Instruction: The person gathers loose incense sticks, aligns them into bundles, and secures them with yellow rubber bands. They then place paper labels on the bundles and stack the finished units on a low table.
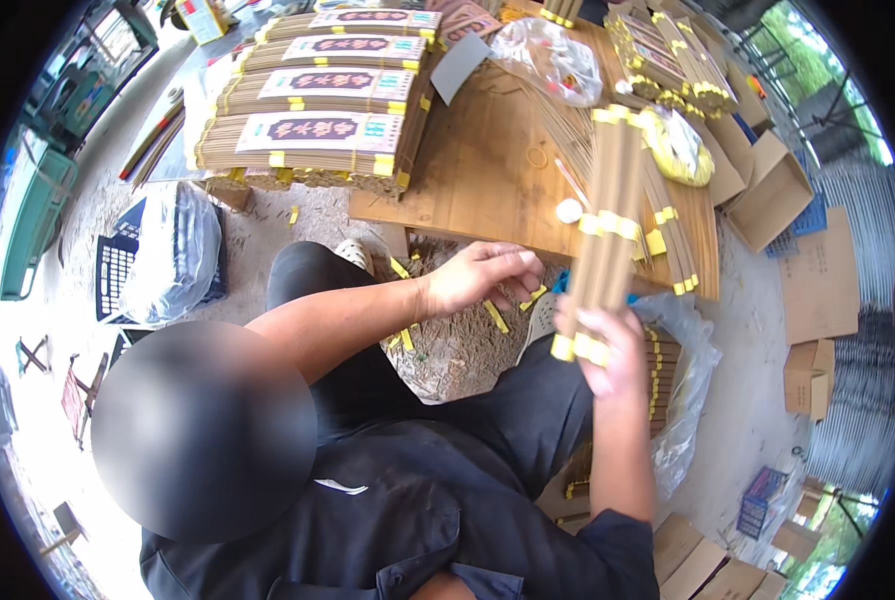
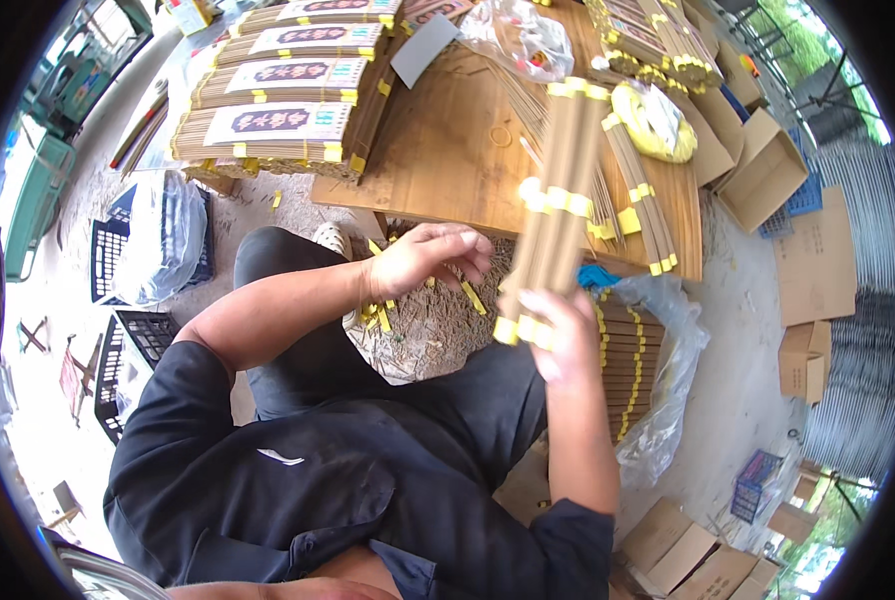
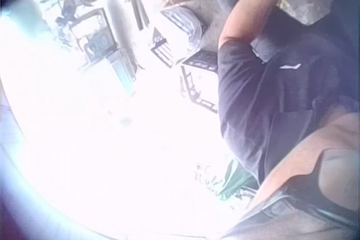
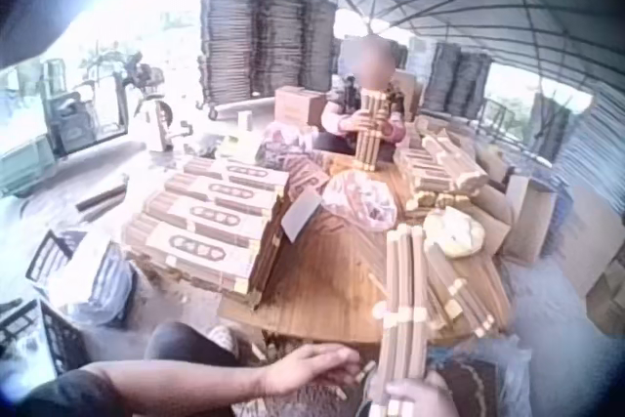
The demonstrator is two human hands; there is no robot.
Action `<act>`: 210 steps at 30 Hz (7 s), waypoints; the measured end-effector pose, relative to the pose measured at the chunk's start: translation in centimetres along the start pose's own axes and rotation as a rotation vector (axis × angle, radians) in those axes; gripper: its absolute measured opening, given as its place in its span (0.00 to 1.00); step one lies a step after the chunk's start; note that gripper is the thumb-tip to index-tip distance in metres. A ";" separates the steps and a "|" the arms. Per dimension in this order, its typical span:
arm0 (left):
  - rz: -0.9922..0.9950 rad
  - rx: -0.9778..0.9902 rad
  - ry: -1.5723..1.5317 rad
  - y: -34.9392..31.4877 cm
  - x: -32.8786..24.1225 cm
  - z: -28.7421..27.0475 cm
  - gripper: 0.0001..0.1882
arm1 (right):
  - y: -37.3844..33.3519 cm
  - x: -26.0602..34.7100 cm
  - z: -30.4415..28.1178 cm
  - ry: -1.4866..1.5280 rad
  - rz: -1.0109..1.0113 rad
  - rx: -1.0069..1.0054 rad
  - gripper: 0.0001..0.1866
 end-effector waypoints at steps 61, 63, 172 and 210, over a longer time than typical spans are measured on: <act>-0.273 -0.351 -0.183 1.7 2.8 -2.0 0.20 | 10.4 -6.2 0.6 -0.481 0.069 0.062 0.17; -0.281 -0.338 -0.173 1.5 2.3 -1.9 0.20 | 10.6 -6.2 0.6 -0.454 0.045 0.084 0.17; -0.424 0.094 0.647 -0.6 6.9 1.0 0.19 | 7.4 -15.9 -40.8 -0.598 0.711 -1.539 0.69; -0.053 0.111 0.980 -0.5 5.2 2.5 0.17 | 7.4 -16.2 -41.5 -0.678 0.764 -1.601 0.67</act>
Point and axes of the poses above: each hand's wrist, its own y-axis towards the middle knuckle, its own z-axis out of the palm, x = y × z, the point moved 1 cm from there along y, towards the middle knuckle, and after that the axes turned 8 degrees about -x, right-handed, at the moved point
